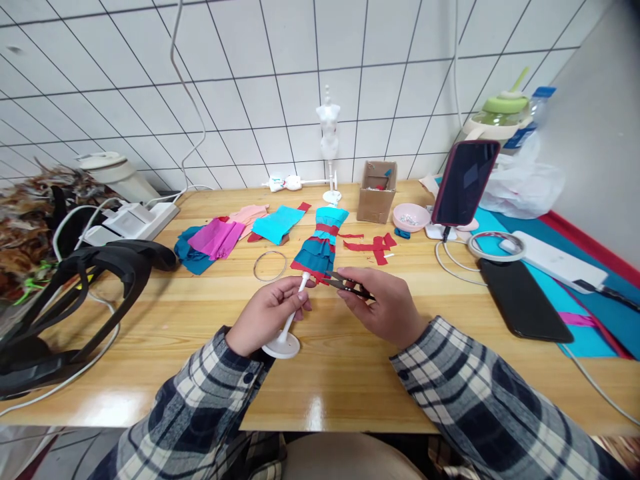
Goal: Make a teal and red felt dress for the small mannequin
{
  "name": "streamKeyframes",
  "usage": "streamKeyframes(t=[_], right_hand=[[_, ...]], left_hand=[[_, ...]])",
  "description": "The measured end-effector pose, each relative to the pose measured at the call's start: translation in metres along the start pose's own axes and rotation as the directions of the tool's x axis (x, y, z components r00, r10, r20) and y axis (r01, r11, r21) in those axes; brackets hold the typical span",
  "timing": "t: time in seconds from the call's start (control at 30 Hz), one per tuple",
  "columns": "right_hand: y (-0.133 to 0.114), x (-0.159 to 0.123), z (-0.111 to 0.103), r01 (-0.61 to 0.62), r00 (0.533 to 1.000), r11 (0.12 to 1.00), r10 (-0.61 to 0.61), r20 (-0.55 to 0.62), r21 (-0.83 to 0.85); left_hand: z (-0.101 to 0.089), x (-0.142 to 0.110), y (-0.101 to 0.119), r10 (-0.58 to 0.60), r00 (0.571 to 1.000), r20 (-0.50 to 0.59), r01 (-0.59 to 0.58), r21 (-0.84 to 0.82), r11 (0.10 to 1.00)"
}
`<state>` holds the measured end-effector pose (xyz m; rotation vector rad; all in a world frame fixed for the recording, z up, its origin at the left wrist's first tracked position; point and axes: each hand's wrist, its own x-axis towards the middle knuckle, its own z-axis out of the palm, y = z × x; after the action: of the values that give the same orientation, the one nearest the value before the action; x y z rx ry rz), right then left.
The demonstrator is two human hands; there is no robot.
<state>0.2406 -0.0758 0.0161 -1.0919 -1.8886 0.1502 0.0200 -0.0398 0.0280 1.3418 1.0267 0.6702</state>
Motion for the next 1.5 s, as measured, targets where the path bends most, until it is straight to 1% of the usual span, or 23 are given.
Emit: streamKeyframes(t=[0.07, 0.2, 0.37, 0.53, 0.67, 0.77, 0.93, 1.1, 1.23, 1.33, 1.5], right_hand=[[-0.0003, 0.0004, -0.0009, 0.001, 1.0, 1.0, -0.001, -0.02, -0.006], [-0.0014, 0.0012, -0.0017, -0.036, 0.998, 0.999, 0.034, -0.054, -0.021], [-0.0015, 0.0008, -0.0006, -0.053, 0.998, 0.998, 0.052, -0.038, -0.019], [-0.0009, -0.0002, 0.0001, -0.067, 0.998, 0.998, 0.067, -0.02, -0.018], [-0.0016, 0.0002, -0.0001, -0.056, 0.998, 0.998, 0.056, -0.013, -0.002], [-0.0024, 0.0008, -0.0002, -0.047, 0.999, 0.999, 0.047, -0.01, -0.014], [-0.0031, 0.001, -0.0004, -0.043, 0.999, 0.999, 0.043, -0.008, -0.024], [-0.002, 0.0009, 0.0006, -0.037, 0.999, 0.999, 0.037, -0.011, -0.017], [-0.0011, 0.001, 0.0011, -0.035, 0.999, 0.998, 0.034, -0.022, -0.049], [-0.0008, 0.0009, 0.0008, -0.037, 0.999, 0.998, 0.035, -0.037, -0.058], [-0.0004, -0.0007, 0.0003, -0.06, 0.997, 0.998, 0.06, -0.038, 0.003]], left_hand=[[-0.0007, -0.0008, 0.0001, 0.01, 1.0, 0.013, -0.01, 0.009, 1.0], [-0.0018, -0.0025, 0.001, 0.012, 0.998, 0.059, -0.01, -0.044, 0.999], [-0.0033, -0.0038, 0.0017, -0.013, 0.994, 0.112, 0.021, -0.071, 0.997], [-0.0043, -0.0054, 0.0042, -0.055, 0.993, 0.107, 0.071, -0.151, 0.986], [-0.0037, -0.0052, 0.0049, -0.061, 0.989, 0.138, 0.089, -0.205, 0.975], [-0.0041, -0.0037, 0.0028, -0.052, 0.992, 0.119, 0.082, -0.259, 0.962], [-0.0057, -0.003, 0.0003, -0.003, 0.997, 0.074, 0.027, -0.316, 0.948], [-0.0052, -0.0038, 0.0002, 0.042, 0.998, 0.039, -0.028, -0.317, 0.948], [-0.0054, -0.0035, -0.0007, 0.06, 0.996, 0.059, -0.038, -0.315, 0.948], [-0.0056, -0.0037, -0.001, 0.071, 0.992, 0.1, -0.038, -0.304, 0.952], [-0.0057, -0.0039, -0.0013, 0.032, 0.974, 0.223, 0.007, -0.17, 0.985]])
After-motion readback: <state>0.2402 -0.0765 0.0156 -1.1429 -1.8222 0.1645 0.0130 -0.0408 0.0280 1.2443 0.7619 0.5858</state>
